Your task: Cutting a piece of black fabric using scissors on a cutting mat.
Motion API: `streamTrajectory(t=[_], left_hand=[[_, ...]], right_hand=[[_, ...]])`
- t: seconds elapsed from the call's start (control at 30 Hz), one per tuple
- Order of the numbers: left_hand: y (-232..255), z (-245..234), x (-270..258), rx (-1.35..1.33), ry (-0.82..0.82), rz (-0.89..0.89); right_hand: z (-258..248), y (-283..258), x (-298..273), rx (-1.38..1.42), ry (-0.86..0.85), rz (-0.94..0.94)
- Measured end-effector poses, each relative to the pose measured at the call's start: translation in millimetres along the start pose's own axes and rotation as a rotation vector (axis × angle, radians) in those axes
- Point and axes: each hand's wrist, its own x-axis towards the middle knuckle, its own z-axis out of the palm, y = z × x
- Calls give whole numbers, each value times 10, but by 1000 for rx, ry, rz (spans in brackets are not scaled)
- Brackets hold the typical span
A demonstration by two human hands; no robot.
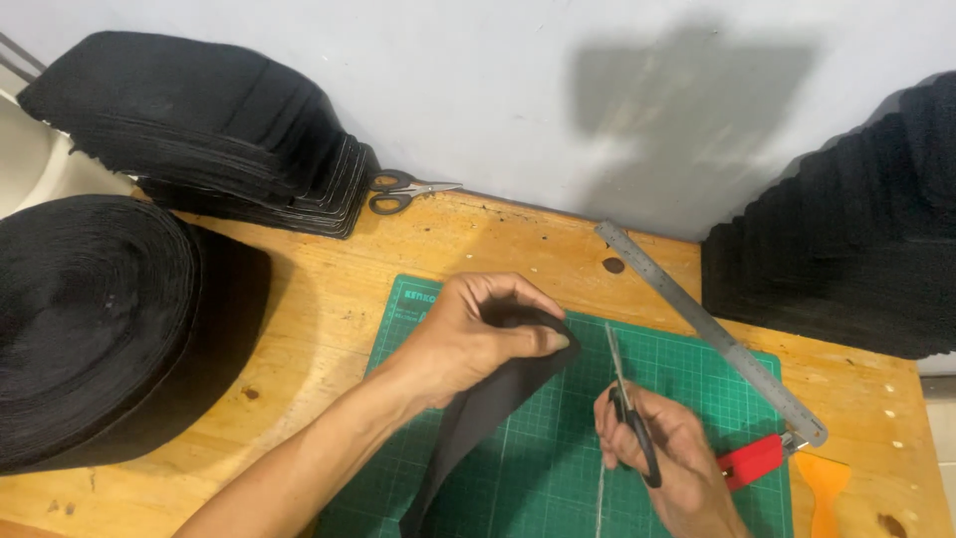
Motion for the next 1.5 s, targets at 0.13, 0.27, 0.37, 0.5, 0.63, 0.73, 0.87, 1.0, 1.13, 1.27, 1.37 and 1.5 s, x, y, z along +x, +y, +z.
streamTrajectory(t=[0.13, 0.27, 0.37, 0.5, 0.63, 0.73, 0.87, 1.0, 1.13, 1.27, 1.37, 1.5], left_hand=[[71, -68, 14, 31, 22, -42], [71, -101, 13, 63, -21, -92], [75, -92, 11, 71, -11, -125], [63, -80, 5, 69, -4, -143], [30, -58, 9, 57, -14, -141], [12, -53, 15, 81, -13, -152], [2, -37, 12, 61, -8, -156], [0, -47, 19, 75, -8, -170], [-44, -60, 36, 73, -16, -150], [-63, -53, 42, 79, -20, -162], [-81, -47, 48, 68, -22, -145], [1, -29, 20, 85, -5, -175]], right_hand=[[47, -61, 9, -129, -85, -34], [73, -66, 12, -166, -86, 12], [98, -66, 21, -202, -94, -3], [124, -53, 29, -236, -110, -5], [138, -56, 25, -247, -128, -8], [149, -74, 26, -260, -134, -8], [130, -36, 20, -224, -161, -26], [97, -34, 15, -246, -162, -2], [35, -13, 28, -323, -121, -6], [88, -86, 10, -251, -160, -22], [78, -53, 10, -264, -124, 9], [60, -17, 13, -281, -132, 3]])
